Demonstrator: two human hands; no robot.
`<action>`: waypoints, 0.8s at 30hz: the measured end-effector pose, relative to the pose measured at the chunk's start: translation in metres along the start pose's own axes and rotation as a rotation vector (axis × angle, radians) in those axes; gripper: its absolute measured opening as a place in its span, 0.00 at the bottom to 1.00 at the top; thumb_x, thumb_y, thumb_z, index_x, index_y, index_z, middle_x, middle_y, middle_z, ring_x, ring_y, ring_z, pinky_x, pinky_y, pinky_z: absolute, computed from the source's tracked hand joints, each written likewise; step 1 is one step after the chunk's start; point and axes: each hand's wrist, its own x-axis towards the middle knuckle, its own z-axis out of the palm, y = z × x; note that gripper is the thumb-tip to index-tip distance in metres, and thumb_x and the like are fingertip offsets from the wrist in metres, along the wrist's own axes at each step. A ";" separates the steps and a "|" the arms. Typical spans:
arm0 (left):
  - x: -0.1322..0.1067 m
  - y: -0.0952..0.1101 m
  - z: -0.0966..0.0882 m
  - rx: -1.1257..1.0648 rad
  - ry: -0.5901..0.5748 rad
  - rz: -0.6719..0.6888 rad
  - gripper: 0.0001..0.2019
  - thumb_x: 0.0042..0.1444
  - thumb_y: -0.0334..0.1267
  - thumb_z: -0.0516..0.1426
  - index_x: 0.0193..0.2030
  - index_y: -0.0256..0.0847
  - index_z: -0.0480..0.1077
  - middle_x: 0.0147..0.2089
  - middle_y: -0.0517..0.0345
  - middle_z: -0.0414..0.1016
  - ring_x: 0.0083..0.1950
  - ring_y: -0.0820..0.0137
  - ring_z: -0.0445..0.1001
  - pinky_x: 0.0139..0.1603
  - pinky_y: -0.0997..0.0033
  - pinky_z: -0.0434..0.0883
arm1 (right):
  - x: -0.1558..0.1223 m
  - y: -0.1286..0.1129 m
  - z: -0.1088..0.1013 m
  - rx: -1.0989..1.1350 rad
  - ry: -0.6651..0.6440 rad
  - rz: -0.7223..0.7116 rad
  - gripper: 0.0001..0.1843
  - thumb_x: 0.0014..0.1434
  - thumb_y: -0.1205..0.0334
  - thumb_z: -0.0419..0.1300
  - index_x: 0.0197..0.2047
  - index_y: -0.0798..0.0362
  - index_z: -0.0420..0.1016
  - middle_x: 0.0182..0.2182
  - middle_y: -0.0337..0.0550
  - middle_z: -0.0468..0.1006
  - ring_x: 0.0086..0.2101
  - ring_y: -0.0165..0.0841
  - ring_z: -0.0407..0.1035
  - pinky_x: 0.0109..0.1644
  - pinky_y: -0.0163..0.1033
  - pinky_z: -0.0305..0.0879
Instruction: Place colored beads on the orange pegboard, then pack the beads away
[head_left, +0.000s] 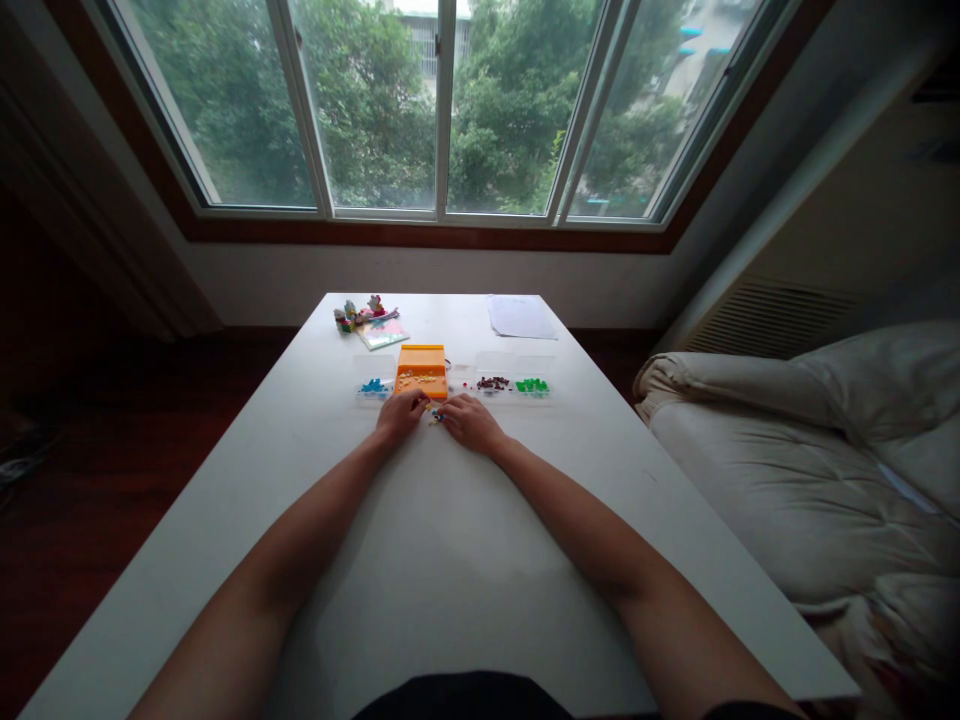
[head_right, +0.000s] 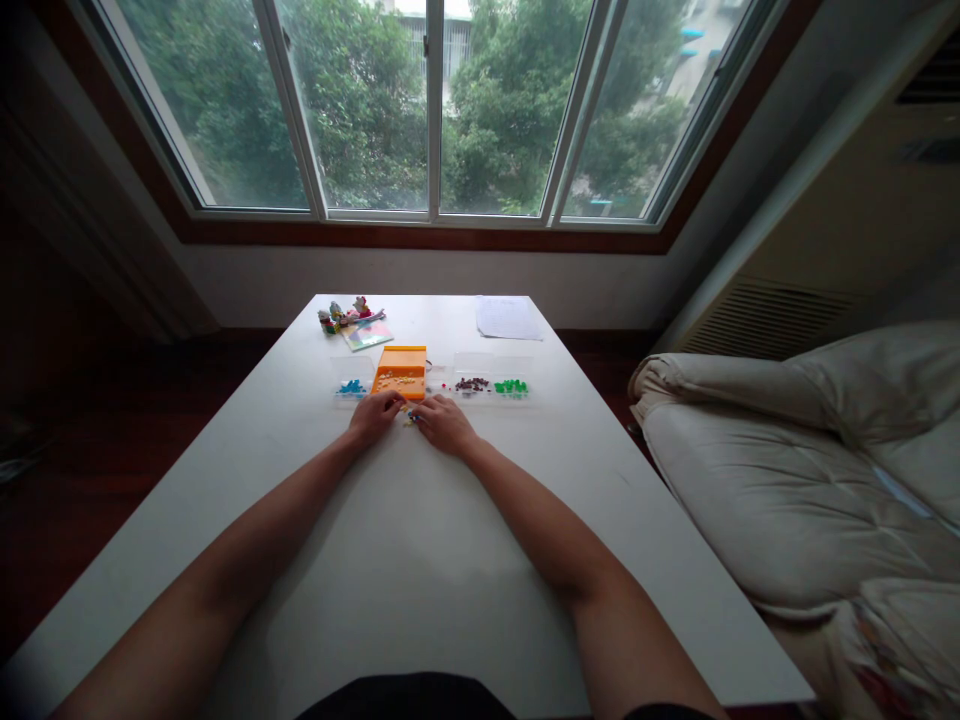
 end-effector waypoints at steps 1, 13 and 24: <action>0.000 0.000 0.000 -0.004 -0.001 0.007 0.12 0.64 0.42 0.55 0.45 0.45 0.79 0.40 0.55 0.82 0.38 0.67 0.76 0.38 0.71 0.66 | 0.000 0.000 0.001 0.001 -0.002 -0.001 0.13 0.66 0.64 0.59 0.52 0.49 0.77 0.47 0.47 0.77 0.51 0.37 0.67 0.59 0.45 0.61; -0.001 0.005 -0.004 -0.012 -0.012 0.003 0.12 0.63 0.42 0.55 0.45 0.44 0.79 0.40 0.55 0.82 0.39 0.67 0.76 0.39 0.71 0.67 | 0.000 -0.004 -0.007 -0.062 -0.065 0.017 0.12 0.69 0.61 0.55 0.47 0.48 0.81 0.47 0.46 0.78 0.50 0.37 0.66 0.57 0.44 0.58; -0.003 0.009 -0.001 0.013 -0.041 0.072 0.13 0.64 0.42 0.54 0.45 0.44 0.79 0.42 0.53 0.82 0.40 0.66 0.76 0.41 0.70 0.68 | -0.002 0.012 -0.011 -0.100 -0.047 0.128 0.11 0.65 0.65 0.57 0.46 0.50 0.81 0.44 0.47 0.78 0.48 0.39 0.65 0.57 0.44 0.59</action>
